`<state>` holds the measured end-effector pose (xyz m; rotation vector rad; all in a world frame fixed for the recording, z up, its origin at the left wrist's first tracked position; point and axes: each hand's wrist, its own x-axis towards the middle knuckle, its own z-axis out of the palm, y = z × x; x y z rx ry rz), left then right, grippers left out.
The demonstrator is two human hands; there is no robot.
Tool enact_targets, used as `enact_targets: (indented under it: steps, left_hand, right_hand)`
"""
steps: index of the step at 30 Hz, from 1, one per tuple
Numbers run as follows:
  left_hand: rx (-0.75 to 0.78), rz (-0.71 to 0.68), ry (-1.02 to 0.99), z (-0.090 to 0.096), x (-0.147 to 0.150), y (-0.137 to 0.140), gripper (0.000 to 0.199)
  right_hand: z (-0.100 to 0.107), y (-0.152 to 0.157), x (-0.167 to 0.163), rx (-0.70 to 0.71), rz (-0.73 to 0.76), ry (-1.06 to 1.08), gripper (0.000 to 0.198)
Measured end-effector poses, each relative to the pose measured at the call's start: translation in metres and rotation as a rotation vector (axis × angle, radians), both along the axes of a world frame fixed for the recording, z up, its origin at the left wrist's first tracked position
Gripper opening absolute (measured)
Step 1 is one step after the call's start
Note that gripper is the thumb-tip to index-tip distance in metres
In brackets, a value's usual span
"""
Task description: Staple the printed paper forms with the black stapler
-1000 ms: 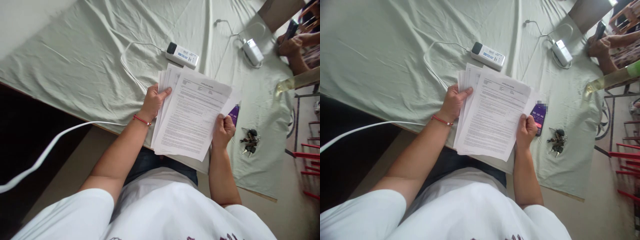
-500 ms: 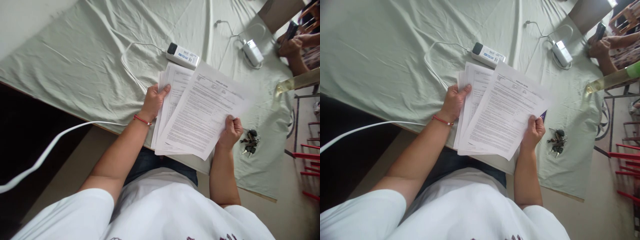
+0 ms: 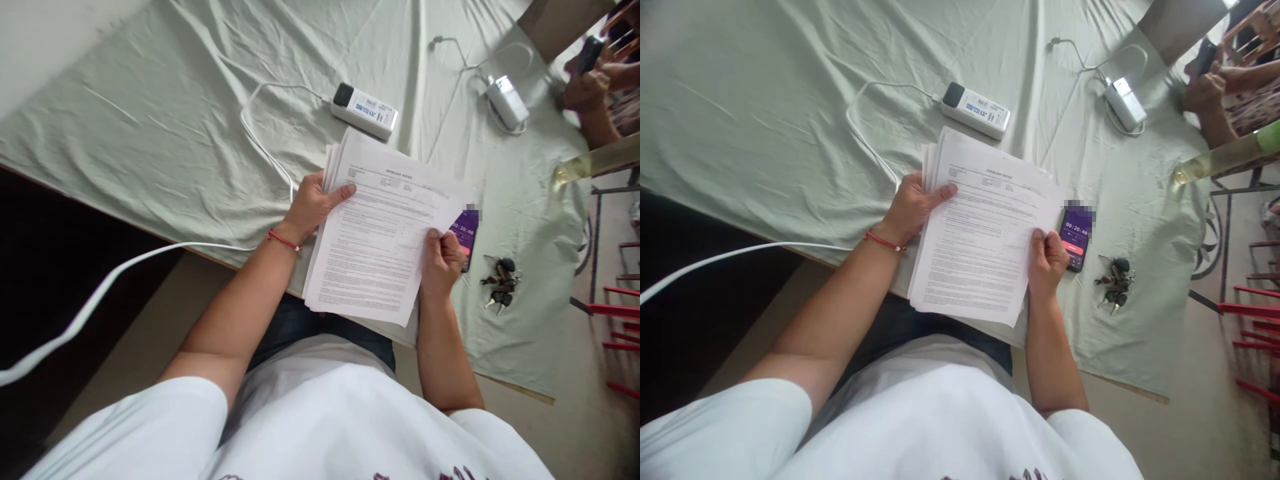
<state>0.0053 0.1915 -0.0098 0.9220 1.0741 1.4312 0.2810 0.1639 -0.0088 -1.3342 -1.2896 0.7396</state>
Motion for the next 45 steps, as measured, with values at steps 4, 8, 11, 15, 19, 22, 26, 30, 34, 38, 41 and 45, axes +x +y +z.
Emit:
enact_targets:
  steps: [4,8,11,15,19,22,26,30,34,38,41,45]
  left_hand:
    - [-0.017,-0.044,-0.006,0.003,0.0,-0.002,0.057]
    - [-0.03,-0.047,-0.113,0.004,0.001,-0.003,0.056]
    - [-0.033,-0.042,-0.182,0.007,0.001,-0.005,0.055]
    - [-0.048,0.0,-0.211,0.011,0.002,-0.007,0.052]
    - [-0.07,-0.066,-0.152,0.012,0.001,-0.011,0.056]
    - [-0.064,-0.173,-0.1,0.014,0.001,-0.012,0.058]
    - [-0.037,-0.219,-0.081,0.02,0.003,-0.017,0.056]
    - [0.021,-0.305,0.012,0.034,0.005,-0.03,0.055]
    - [0.116,-0.314,0.145,0.062,0.008,-0.044,0.048]
    - [0.285,-0.183,0.26,0.098,0.008,-0.052,0.043]
    - [0.352,-0.188,0.345,0.108,0.003,-0.056,0.045]
    - [0.307,-0.268,0.427,0.086,-0.006,-0.058,0.052]
  right_hand:
    - [0.002,0.001,-0.001,0.049,0.008,-0.095,0.034]
    - [0.001,0.004,-0.002,0.004,0.015,-0.133,0.053]
    - [0.0,0.004,-0.006,-0.052,0.131,0.036,0.067]
    - [0.006,-0.003,-0.013,-0.205,0.275,0.277,0.059]
    - [0.014,-0.008,-0.014,-0.316,0.195,0.397,0.049]
    - [0.016,-0.006,-0.012,-0.408,0.172,0.434,0.05]
    - [0.018,-0.004,-0.008,-0.428,0.148,0.408,0.045]
    - [0.034,-0.005,-0.006,-0.18,0.04,0.374,0.04]
    - [0.065,-0.005,-0.007,0.065,-0.004,0.271,0.044]
    - [0.094,-0.003,-0.005,0.242,0.034,0.231,0.042]
    - [0.095,-0.002,0.003,0.265,0.095,0.241,0.05]
    - [0.071,-0.003,0.019,0.032,0.242,0.187,0.062]
